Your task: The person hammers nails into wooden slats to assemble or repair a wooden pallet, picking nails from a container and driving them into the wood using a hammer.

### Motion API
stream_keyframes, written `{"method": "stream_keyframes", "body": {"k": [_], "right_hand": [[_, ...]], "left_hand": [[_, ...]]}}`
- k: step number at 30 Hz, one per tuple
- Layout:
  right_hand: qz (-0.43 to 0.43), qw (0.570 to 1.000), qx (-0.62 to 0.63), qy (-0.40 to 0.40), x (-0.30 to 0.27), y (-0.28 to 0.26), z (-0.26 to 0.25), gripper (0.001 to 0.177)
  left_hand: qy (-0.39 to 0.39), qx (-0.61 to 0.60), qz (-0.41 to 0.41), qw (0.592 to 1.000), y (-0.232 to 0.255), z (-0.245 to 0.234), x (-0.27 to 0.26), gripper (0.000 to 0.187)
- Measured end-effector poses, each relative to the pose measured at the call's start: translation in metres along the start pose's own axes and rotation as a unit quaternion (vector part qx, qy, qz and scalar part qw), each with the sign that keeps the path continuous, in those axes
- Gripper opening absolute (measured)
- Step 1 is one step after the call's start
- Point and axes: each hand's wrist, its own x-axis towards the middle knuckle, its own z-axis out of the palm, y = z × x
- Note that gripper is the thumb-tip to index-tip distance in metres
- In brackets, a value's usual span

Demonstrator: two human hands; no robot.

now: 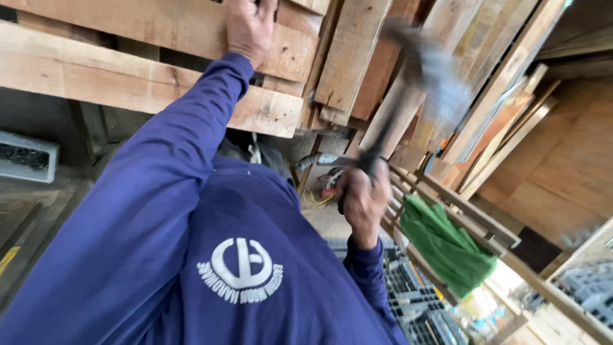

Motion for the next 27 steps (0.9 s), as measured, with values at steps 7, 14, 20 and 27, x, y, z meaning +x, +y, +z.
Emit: {"method": "stream_keyframes", "body": {"k": [7,14,20,27], "right_hand": [[-0.169,0.983,0.071,-0.007,0.011,0.053,0.045,0.031],[0.127,0.986,0.109,0.000,0.003,0.067,0.074,0.028],[-0.066,0.985,0.131,0.086,0.109,0.034,0.124,0.029],[0.002,0.998,0.047,0.030,0.207,-0.007,0.101,0.030]], "left_hand": [[-0.019,-0.056,-0.020,0.998,0.017,-0.013,0.013,0.019],[-0.072,-0.133,-0.061,0.987,0.033,-0.022,0.021,0.024],[-0.161,-0.397,-0.410,0.805,0.033,-0.041,0.052,0.009],[-0.229,-0.439,-0.420,0.760,0.022,-0.031,0.164,0.008]]}}
